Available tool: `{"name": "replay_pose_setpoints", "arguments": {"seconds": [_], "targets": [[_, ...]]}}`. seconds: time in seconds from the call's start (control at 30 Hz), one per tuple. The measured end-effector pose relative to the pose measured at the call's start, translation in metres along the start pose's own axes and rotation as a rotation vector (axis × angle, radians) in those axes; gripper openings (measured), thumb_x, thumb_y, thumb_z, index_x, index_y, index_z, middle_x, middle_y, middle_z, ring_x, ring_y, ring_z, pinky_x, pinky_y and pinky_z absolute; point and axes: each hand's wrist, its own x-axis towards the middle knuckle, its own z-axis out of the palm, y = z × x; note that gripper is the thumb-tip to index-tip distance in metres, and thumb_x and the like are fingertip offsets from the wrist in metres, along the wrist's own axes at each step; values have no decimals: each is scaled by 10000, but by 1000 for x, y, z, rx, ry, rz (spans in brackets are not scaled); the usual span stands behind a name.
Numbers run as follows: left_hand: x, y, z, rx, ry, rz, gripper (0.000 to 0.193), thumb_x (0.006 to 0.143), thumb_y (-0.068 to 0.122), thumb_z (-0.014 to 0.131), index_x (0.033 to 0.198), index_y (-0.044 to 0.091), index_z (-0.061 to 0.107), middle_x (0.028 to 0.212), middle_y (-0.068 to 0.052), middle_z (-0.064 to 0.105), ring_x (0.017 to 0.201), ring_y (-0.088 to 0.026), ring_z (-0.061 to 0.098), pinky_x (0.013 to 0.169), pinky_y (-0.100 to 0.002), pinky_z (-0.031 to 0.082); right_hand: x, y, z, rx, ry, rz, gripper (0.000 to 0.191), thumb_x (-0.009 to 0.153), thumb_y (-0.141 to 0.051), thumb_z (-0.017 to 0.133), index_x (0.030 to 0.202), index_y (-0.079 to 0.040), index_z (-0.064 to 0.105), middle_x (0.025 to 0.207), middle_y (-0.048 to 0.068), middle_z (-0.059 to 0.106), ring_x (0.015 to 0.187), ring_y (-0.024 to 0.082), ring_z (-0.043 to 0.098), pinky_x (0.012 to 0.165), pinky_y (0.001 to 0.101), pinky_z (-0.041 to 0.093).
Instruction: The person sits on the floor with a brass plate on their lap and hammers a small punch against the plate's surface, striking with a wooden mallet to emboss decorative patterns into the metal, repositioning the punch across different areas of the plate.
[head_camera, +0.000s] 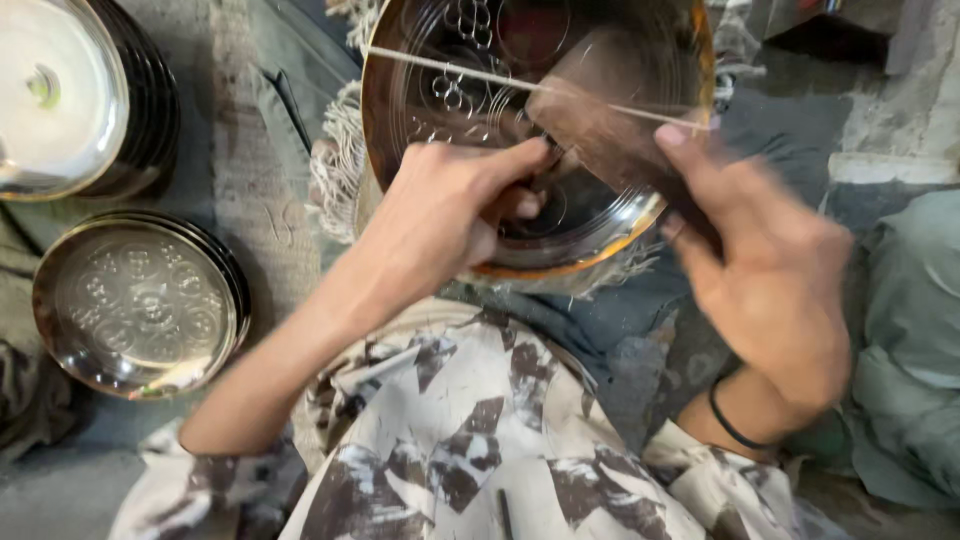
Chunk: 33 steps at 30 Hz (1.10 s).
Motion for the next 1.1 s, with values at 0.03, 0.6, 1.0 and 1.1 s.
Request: {"name": "replay_pose_setpoints", "arguments": {"seconds": [0.03,0.6,1.0,1.1], "targets": [[-2,1,3,5,80,0,447,749,-108,690,1172,29,648,965,-130,759,873,-268,774,712,-349,597,3,-1,-1,23,-12,29,739,899,-83,830,1555,-208,513,1072,159,691,867,342,697,779,418,559],[-26,25,41,8,545,-251,319,972,-36,703,1267,49,616,1009,-91,774,971,-181,809,759,-286,628,38,-13,-5,303,175,7,610,1030,-139,880,1492,-91,484,1241,158,720,1066,225,746,895,320,584],[-28,24,45,2,604,-229,333,957,-108,654,1264,9,602,997,-114,760,973,-191,803,767,-287,631,77,-20,-39,-249,-11,-230,709,868,-173,866,1510,-221,569,933,76,675,813,231,692,715,359,534],[-27,24,43,-4,549,-252,225,968,-123,631,1142,20,622,1001,-116,768,1043,-196,808,755,-268,634,83,-27,-42,-414,-117,-262,824,792,-191,869,1540,-331,555,820,29,657,667,214,654,629,372,506]]}}
